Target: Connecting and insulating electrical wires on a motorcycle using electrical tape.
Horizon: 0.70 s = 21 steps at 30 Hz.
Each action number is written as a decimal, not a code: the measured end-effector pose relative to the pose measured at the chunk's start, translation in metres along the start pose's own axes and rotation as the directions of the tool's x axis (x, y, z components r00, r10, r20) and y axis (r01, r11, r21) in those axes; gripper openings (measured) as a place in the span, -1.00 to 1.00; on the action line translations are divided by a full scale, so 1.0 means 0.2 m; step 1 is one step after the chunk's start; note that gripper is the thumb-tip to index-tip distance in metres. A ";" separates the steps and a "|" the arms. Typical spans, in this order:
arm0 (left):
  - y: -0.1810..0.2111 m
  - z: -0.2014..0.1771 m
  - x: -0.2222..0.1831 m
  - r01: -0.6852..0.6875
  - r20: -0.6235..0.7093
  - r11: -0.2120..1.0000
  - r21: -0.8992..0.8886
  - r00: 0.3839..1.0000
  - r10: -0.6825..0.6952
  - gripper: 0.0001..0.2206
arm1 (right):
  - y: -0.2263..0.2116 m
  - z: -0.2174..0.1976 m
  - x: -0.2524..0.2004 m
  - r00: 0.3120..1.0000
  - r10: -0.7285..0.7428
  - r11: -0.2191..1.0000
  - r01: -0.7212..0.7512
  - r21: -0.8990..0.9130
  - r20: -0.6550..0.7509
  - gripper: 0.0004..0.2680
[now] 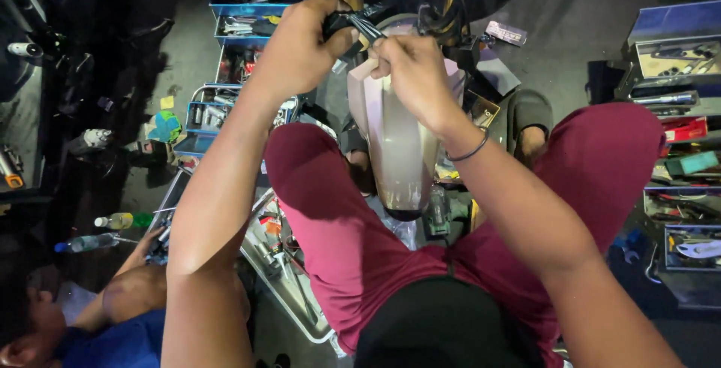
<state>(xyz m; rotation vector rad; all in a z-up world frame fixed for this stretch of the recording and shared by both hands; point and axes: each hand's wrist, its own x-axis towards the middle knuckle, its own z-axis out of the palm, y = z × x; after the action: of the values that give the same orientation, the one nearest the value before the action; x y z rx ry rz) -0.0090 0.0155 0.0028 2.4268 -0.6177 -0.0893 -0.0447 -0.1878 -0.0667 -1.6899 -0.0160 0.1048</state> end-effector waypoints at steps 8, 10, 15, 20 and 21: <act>-0.03 0.01 0.02 -0.083 0.023 0.994 -0.071 0.996 0.085 -0.91 | 0.13 0.02 -0.02 0.991 -0.114 0.986 0.104 -0.132 -0.067 -0.83; -0.02 0.00 0.02 -0.082 0.024 0.993 -0.084 0.996 0.084 -0.88 | 0.19 0.02 0.00 0.983 -0.174 0.979 0.166 -0.119 -0.057 -0.80; 0.02 0.00 -0.01 -0.020 0.058 0.997 -0.071 0.998 0.024 -0.91 | 0.17 0.02 0.05 0.999 -0.021 0.992 0.024 -0.124 0.025 -0.74; 0.03 0.00 -0.04 -0.108 -0.024 0.992 -0.072 0.994 0.107 -0.80 | 0.37 0.02 0.28 0.968 -0.235 0.969 0.240 -0.063 0.084 -0.90; 0.03 -0.01 -0.05 -0.133 -0.062 0.989 -0.071 0.990 0.129 -0.62 | 0.36 0.02 0.31 0.953 -0.276 0.960 0.280 -0.015 0.125 -0.90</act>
<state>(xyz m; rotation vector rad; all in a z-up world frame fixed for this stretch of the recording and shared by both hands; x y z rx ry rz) -0.0198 0.0165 0.0067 2.3016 -0.7333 0.0114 0.0123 -0.1889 -0.1430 -1.6953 -0.3483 -0.0044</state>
